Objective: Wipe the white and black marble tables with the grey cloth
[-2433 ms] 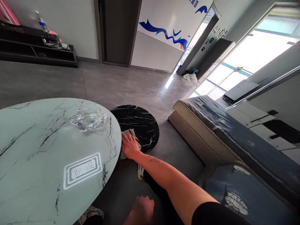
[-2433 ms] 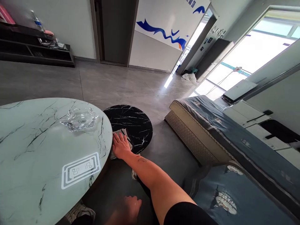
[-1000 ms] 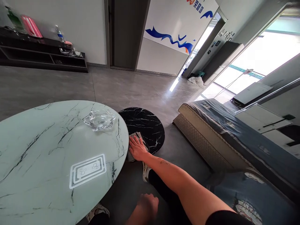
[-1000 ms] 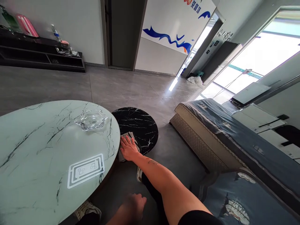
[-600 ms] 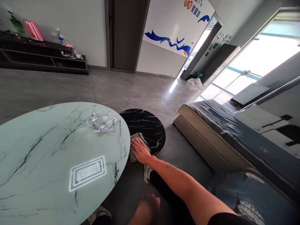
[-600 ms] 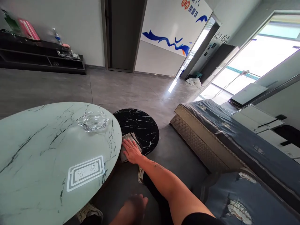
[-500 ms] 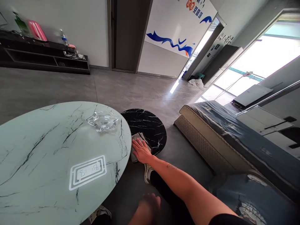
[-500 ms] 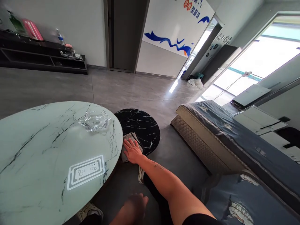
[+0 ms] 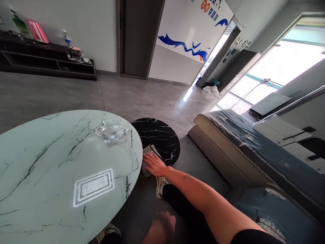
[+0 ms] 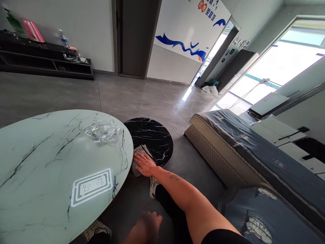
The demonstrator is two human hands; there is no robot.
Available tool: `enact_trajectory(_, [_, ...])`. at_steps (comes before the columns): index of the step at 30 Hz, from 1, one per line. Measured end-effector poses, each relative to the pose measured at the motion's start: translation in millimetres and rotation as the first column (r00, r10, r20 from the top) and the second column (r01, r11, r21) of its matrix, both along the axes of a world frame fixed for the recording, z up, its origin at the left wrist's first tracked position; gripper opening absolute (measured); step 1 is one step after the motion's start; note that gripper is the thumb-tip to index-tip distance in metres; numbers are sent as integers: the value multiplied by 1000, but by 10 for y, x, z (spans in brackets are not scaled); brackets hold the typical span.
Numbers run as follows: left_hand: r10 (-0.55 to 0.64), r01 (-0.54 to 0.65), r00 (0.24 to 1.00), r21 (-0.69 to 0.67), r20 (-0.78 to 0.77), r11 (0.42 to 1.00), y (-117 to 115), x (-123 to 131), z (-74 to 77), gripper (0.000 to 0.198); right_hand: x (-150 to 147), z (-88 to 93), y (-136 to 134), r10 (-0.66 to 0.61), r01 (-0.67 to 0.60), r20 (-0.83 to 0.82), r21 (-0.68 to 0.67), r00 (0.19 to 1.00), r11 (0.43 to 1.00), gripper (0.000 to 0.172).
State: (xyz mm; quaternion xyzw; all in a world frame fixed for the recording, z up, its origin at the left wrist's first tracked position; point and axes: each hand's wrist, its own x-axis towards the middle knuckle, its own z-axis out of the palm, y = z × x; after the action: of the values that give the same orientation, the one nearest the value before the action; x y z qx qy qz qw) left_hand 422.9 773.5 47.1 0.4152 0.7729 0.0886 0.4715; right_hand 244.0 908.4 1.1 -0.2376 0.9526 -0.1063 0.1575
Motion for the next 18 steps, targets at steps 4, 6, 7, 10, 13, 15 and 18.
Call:
enact_trajectory(4, [25,-23,999,75,-26,997,-21,23,14,59,-214,-14,22,38,-38,10,7,999,999,67])
enact_trajectory(6, [38,-34,999,111,-32,993,-45,23,42,56,-351,-26,6,49,-50,1,21,999,999,68])
enact_trajectory(7, [45,-41,999,120,-31,992,-56,23,56,55,-427,-32,-8,50,-50,-5,31,999,998,68])
enact_trajectory(10, [59,-53,997,121,-43,991,-70,28,78,53,-681,-54,-54,35,-34,-30,55,999,998,71])
enact_trajectory(13, [60,-56,998,94,-35,994,-66,30,56,52,-943,-88,-52,48,-45,-55,60,997,997,69])
enact_trajectory(15, [68,-68,998,73,-8,995,-68,17,24,53,-1113,-115,-14,86,-81,-73,59,994,995,69])
enact_trajectory(18, [95,-97,995,45,35,994,-92,-20,-28,59,-1380,-151,56,97,-91,-105,61,990,994,69])
